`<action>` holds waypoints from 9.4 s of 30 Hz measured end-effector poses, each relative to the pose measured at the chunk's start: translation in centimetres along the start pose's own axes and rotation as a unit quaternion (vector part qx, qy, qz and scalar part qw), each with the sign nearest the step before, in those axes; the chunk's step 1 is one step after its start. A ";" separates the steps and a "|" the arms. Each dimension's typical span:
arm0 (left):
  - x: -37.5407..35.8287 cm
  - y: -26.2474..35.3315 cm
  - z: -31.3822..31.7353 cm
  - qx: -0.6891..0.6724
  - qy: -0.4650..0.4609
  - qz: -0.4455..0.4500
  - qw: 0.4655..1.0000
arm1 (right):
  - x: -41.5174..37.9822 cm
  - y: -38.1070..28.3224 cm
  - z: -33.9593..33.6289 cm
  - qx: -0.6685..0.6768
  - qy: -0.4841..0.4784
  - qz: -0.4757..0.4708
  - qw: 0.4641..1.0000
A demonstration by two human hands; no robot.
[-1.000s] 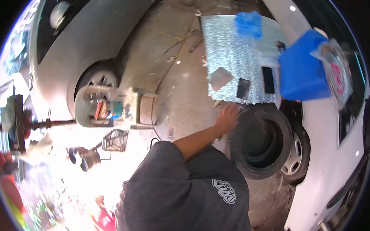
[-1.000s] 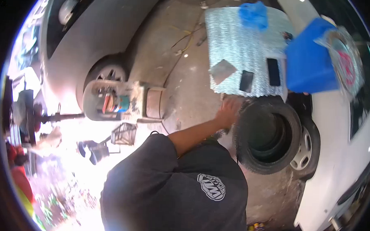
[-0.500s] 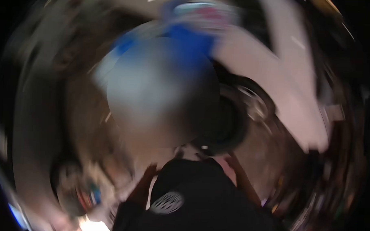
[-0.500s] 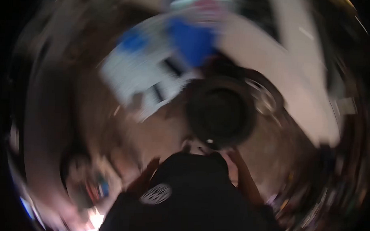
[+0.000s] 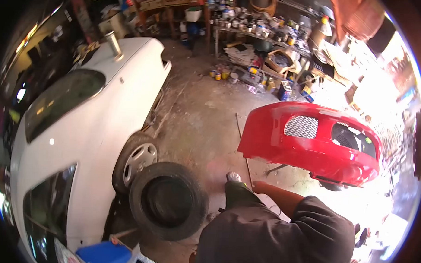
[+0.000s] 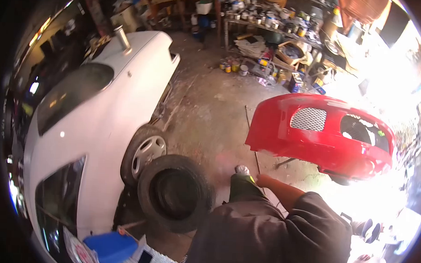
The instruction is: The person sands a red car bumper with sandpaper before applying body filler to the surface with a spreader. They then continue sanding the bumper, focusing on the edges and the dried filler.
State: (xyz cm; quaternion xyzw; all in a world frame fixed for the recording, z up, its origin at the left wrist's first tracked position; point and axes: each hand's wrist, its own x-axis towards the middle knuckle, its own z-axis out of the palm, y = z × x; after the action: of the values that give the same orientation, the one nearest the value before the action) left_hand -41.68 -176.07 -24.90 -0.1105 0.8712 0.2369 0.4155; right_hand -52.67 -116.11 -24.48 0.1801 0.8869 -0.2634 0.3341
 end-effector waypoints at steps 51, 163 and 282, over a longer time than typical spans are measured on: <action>68.4 104.2 -32.4 0.298 -0.215 0.249 0.896 | 23.5 -1.9 -40.1 0.467 0.201 0.213 0.835; 9.1 124.5 36.3 0.473 -0.763 0.387 0.208 | 11.2 9.2 -55.5 0.385 0.519 0.751 0.138; 9.8 123.8 38.0 0.460 -0.743 0.439 0.210 | 20.6 6.0 -56.2 0.309 0.497 0.798 0.142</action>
State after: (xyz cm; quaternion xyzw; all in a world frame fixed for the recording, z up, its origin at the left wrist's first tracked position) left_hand -70.51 -49.97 -13.38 0.7263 0.0315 -0.0862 0.6813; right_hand -92.36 -75.36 -4.90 0.9676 0.0667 0.0449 -0.2392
